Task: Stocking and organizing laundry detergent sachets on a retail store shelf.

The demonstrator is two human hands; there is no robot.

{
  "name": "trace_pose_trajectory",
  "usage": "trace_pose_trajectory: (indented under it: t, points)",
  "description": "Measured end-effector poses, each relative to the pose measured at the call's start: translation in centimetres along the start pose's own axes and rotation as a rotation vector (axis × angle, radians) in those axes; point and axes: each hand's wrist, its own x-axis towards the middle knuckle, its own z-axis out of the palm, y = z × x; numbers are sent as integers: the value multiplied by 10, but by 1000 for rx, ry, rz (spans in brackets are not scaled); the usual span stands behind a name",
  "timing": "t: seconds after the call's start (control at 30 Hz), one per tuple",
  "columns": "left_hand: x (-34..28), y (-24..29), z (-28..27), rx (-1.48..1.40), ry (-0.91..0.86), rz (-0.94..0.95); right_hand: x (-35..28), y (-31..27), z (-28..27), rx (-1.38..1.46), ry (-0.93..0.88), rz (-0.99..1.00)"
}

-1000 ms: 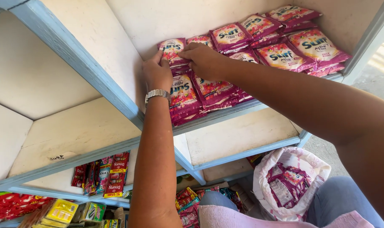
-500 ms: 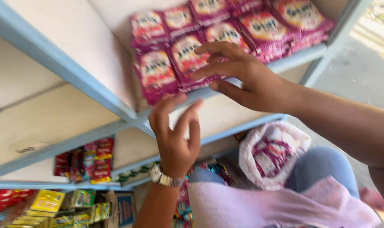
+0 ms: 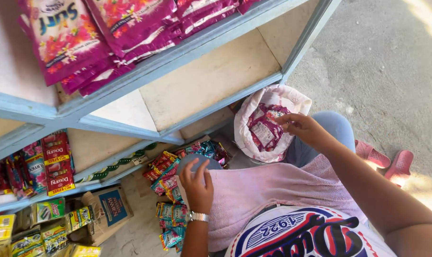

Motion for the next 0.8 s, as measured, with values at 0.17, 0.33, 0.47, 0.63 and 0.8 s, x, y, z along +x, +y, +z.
trace_pose_trajectory:
  t: [0.17,0.33,0.47,0.63,0.8]
  points:
    - [19,-18,28,72,64,8,46,37,-1,-128,0,66]
    - [33,-20,46,72,-34,-15,96,83,19,-185,-56,115]
    - [40,-24,51,40,-45,-37,140,218,38,-153,-88,228]
    - [48,-28,58,51,-71,-49,132,280,42,-570,-14,38]
    - [50,-32,60,58,-57,-56,108,136,47,-487,70,9]
